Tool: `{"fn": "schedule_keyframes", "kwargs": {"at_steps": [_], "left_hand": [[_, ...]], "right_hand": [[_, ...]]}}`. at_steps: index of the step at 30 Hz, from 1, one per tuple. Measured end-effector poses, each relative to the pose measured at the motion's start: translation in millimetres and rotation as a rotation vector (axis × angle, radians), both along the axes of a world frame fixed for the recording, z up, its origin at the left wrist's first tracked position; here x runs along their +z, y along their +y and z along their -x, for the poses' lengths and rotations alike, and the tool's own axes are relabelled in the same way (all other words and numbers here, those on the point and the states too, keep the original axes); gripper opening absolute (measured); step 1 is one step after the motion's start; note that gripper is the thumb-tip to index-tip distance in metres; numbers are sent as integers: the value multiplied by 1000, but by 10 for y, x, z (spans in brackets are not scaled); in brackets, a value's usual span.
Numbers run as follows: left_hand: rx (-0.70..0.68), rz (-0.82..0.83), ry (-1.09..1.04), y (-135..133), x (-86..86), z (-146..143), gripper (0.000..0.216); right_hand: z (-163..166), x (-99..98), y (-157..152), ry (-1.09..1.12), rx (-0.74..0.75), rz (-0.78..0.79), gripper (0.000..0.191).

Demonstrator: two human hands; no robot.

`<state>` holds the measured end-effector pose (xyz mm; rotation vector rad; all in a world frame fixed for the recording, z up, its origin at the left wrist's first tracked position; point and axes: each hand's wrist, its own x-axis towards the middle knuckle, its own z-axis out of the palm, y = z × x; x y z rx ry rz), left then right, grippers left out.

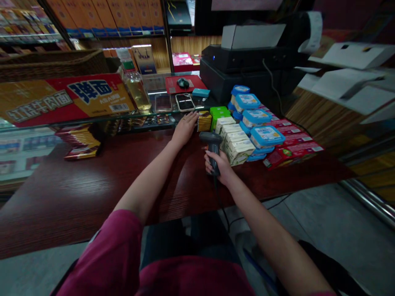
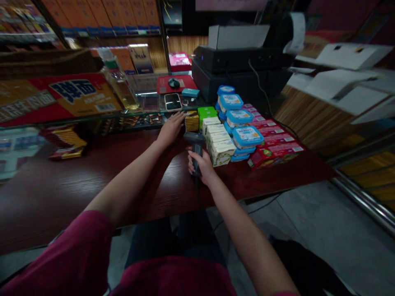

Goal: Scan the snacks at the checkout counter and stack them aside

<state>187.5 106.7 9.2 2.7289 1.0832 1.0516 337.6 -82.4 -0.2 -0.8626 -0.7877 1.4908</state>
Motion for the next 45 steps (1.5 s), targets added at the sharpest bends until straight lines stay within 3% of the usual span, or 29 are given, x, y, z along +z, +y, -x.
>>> {"fn": "schedule_keyframes", "kwargs": {"at_steps": [3, 6, 13, 15, 17, 21, 25, 29, 33, 37, 45], "left_hand": [[-66, -65, -1, -210, -88, 393, 54], [25, -67, 21, -496, -160, 1092, 52], [586, -7, 3, -996, -119, 3250, 68], [771, 56, -39, -1079, -153, 3663, 74], [863, 121, -75, -1117, -209, 3880, 70], [772, 160, -61, -1110, -251, 3864, 49], [664, 137, -181, -1127, -139, 3524, 27], [622, 172, -567, -1100, -107, 3061, 29], [578, 344, -705, -1019, -231, 2784, 35], [582, 396, -751, -985, -307, 2748, 33], [600, 339, -701, -1020, -241, 2771, 27]], "right_hand": [[6, 23, -6, -7, 46, -12, 51], [131, 54, 37, -14, 140, -9, 49], [1021, 105, 343, -23, 406, 7, 48], [1288, 104, 441, -33, 466, 1, 47], [1487, 97, 520, -53, 510, -10, 45], [1631, 80, 587, -97, 564, -14, 43], [1568, 93, 521, -92, 552, -15, 40], [1558, 146, 372, -117, 600, -12, 42], [1644, 190, 246, -154, 666, -13, 45], [1706, 180, 213, -196, 657, -30, 44], [1737, 161, 195, -188, 649, -58, 34]]}}
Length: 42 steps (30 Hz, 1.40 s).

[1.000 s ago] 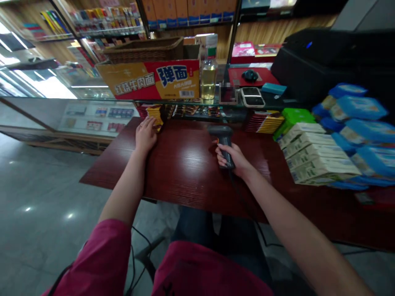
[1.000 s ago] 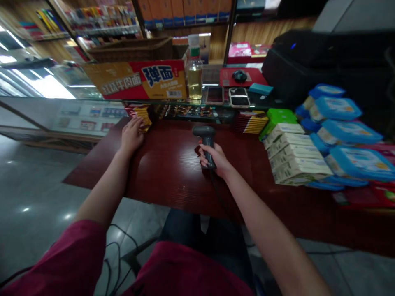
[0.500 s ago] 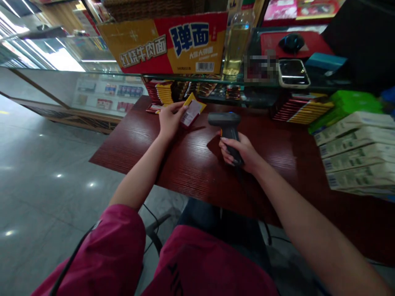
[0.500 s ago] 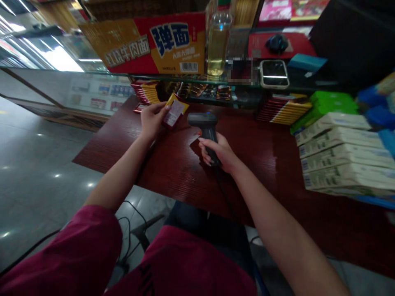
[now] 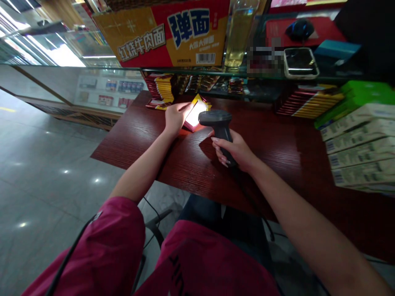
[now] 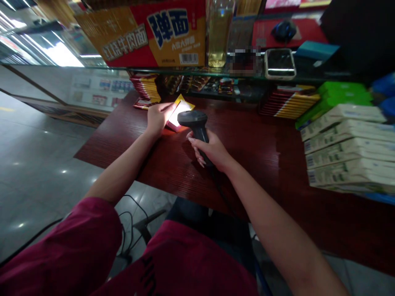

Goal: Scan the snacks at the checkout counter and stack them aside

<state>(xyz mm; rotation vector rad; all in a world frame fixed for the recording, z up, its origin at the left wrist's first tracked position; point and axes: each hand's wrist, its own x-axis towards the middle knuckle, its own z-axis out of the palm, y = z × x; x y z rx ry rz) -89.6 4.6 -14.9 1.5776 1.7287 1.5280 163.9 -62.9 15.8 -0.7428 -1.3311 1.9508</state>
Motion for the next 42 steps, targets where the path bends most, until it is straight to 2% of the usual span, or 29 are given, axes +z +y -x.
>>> {"fn": "schedule_keyframes", "kwargs": {"at_steps": [3, 8, 11, 14, 17, 21, 25, 29, 34, 42], "left_hand": [[11, -6, 14, -20, 23, -12, 22], [0, 27, -59, -31, 2, -2, 32], [-33, -15, -90, -43, 8, -17, 37], [-94, -113, -92, -37, 74, -170, 38], [-156, -250, -7, 9, 200, -542, 31], [-207, -398, 258, 135, 436, -1297, 18], [-275, -462, 578, 379, 645, -2058, 23], [-357, -457, 792, 664, 692, -2614, 25], [-375, -379, 916, 864, 558, -2965, 28], [-458, -231, 910, 1099, 519, -3081, 40]], "right_hand": [[12, 3, -24, 12, 0, 4, 34], [-33, 13, -13, 45, -55, 12, 40], [-145, -24, 50, 96, -137, 12, 45], [-364, -100, 141, 148, -274, 36, 50], [-689, -155, 191, 190, -439, 54, 51], [-1168, -154, 83, 243, -612, 61, 50], [-1530, -147, -132, 261, -674, 92, 50], [-1687, -177, -252, 287, -715, 95, 50], [-1677, -207, -243, 288, -717, 87, 51], [-1662, -206, -224, 299, -713, 107, 47]]}}
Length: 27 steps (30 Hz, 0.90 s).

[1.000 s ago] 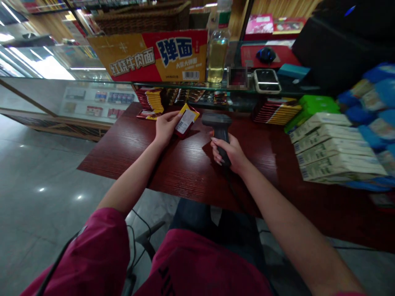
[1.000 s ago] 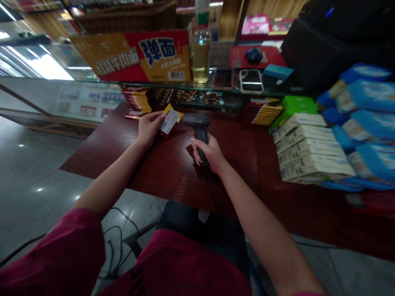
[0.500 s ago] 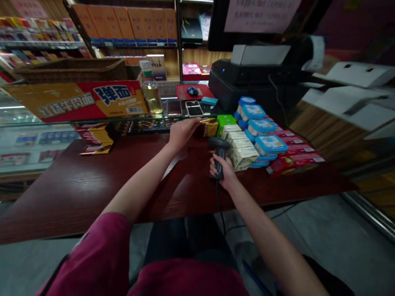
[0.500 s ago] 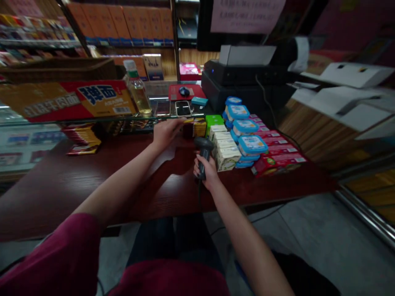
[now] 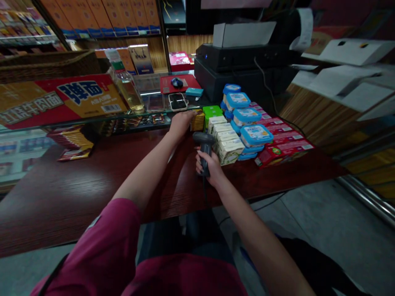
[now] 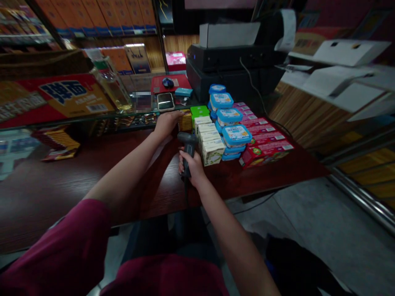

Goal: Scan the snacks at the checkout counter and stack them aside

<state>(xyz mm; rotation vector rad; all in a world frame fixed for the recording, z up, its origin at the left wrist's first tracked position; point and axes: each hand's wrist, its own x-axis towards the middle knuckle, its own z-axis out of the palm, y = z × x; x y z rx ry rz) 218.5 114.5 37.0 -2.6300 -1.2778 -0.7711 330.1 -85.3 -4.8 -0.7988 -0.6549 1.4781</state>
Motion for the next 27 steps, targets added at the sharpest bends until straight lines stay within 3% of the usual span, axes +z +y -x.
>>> {"fn": "schedule_keyframes", "kwargs": {"at_steps": [6, 8, 11, 14, 18, 21, 24, 27], "left_hand": [[-258, -81, 20, -28, -102, 196, 57], [-329, -140, 6, -189, -174, 450, 62], [-314, -170, 2, -505, -296, 1069, 56], [-126, -168, -20, -775, -365, 1902, 50], [319, -156, -180, -1025, -340, 3095, 53], [624, -73, -245, -1183, -357, 3824, 62], [774, 57, -269, -1261, -461, 4250, 61], [797, 145, -220, -1253, -542, 4353, 49]], "right_hand": [[-14, 43, -21, -37, 32, -2, 46], [-12, 60, -29, -46, 65, -16, 46], [48, 83, -2, -46, 159, -28, 46], [224, 99, 97, -67, 276, -29, 45], [651, 112, 309, -96, 419, -34, 42], [1059, 120, 459, -93, 493, -41, 37], [1436, 122, 546, -100, 563, -39, 34], [1651, 116, 562, -121, 629, -44, 33]]}}
